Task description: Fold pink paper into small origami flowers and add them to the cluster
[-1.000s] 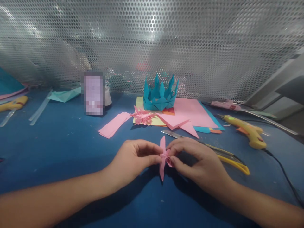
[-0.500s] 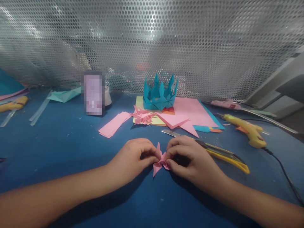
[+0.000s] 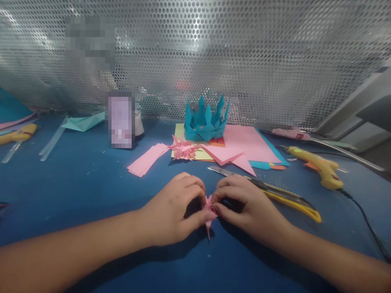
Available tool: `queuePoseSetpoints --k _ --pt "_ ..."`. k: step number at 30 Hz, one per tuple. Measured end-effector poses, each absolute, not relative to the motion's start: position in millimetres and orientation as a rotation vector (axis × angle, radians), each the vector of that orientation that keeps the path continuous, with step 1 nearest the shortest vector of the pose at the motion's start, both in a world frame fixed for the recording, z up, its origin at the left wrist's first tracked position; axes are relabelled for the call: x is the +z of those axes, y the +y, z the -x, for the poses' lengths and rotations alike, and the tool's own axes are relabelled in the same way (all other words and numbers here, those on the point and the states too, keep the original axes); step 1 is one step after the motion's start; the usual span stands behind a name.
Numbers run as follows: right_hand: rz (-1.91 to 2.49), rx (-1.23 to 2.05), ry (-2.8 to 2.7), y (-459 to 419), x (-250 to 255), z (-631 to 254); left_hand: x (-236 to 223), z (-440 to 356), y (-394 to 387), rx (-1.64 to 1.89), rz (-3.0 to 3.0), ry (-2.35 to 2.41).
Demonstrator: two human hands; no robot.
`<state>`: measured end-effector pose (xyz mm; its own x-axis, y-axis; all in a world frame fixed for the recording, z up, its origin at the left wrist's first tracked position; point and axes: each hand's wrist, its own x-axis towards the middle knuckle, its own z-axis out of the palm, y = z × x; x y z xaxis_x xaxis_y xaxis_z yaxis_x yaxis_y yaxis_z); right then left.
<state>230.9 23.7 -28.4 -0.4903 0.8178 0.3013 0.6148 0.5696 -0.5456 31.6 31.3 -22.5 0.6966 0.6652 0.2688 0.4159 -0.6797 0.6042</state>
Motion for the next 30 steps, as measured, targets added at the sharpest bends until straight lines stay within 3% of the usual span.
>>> queuePoseSetpoints --k 30 --pt "1.064 0.519 -2.331 22.3 -30.7 -228.1 -20.2 -38.3 24.5 0.708 -2.395 0.899"
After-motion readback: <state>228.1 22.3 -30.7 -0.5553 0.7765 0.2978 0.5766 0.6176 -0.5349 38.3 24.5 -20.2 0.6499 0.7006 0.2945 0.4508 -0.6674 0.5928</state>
